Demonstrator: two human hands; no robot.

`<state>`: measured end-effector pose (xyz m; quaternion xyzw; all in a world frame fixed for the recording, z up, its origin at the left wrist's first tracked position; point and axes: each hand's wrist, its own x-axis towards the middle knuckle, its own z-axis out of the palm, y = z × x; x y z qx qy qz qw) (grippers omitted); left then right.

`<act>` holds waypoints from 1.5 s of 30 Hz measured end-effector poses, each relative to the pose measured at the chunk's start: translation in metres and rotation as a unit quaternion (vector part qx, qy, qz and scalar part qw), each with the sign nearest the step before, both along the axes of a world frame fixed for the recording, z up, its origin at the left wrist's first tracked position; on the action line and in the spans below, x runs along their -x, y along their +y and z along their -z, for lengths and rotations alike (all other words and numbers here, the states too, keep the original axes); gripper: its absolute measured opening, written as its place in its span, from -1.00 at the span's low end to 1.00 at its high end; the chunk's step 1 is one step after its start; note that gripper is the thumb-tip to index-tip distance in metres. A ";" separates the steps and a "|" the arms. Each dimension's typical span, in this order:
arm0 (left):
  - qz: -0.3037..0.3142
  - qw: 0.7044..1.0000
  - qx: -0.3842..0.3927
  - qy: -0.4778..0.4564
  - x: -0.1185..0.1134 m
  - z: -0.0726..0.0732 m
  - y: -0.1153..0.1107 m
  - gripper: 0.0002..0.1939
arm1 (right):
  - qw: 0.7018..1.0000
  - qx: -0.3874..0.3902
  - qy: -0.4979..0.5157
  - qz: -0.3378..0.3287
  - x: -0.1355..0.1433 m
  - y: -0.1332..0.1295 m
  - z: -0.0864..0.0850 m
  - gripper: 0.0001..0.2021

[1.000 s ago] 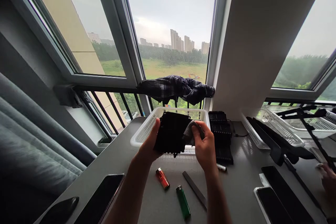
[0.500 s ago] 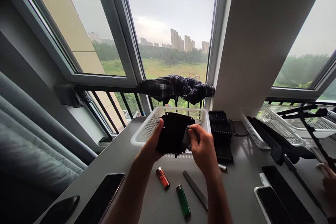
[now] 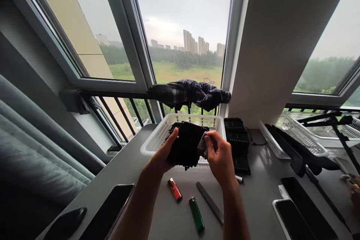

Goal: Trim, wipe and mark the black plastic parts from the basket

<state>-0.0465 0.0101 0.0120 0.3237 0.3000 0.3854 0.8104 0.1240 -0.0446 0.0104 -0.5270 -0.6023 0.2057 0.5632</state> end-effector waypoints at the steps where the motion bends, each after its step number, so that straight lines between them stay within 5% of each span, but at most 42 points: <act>1: -0.005 1.000 -0.006 -0.003 -0.001 -0.001 -0.001 -0.41 | 0.999 0.018 -0.015 -0.023 0.001 0.000 0.000 -0.73; 7: -0.056 0.997 -0.019 -0.040 0.006 -0.010 0.004 -0.39 | 0.967 0.119 -0.082 -0.209 0.002 -0.010 -0.002 -0.76; 9: -0.062 0.998 -0.014 -0.028 0.008 -0.010 0.004 -0.40 | 0.977 0.095 -0.050 -0.184 -0.001 -0.012 -0.003 -0.75; 13: -0.017 1.000 0.001 0.015 0.005 -0.004 -0.002 -0.44 | 0.999 -0.016 0.050 0.011 -0.006 -0.005 -0.001 -0.71; 15: 0.009 1.000 0.003 0.020 0.003 -0.002 -0.004 -0.46 | 0.998 -0.026 0.043 0.039 -0.006 0.000 0.001 -0.72; 25: -0.060 0.998 -0.008 -0.024 0.009 -0.006 0.008 -0.40 | 0.961 0.138 -0.062 -0.231 0.004 -0.011 -0.002 -0.76; 27: -0.061 0.998 -0.011 -0.024 0.010 -0.004 0.009 -0.38 | 0.969 0.125 -0.042 -0.208 0.003 -0.012 -0.003 -0.76; 31: -0.022 1.000 0.002 0.008 0.009 0.000 0.007 -0.43 | 0.998 0.027 0.055 -0.023 0.002 -0.006 -0.004 -0.72; 33: -0.016 1.000 0.008 0.021 0.009 0.000 0.005 -0.48 | 0.998 0.010 0.053 0.010 0.003 -0.002 -0.002 -0.72; 41: -0.067 0.998 -0.018 0.010 0.008 -0.010 0.004 -0.46 | 0.966 0.138 -0.083 -0.203 0.008 -0.008 0.002 -0.79; 45: -0.050 0.995 -0.055 0.068 0.004 -0.004 0.006 -0.43 | 0.985 0.097 -0.055 -0.133 0.005 -0.012 -0.003 -0.75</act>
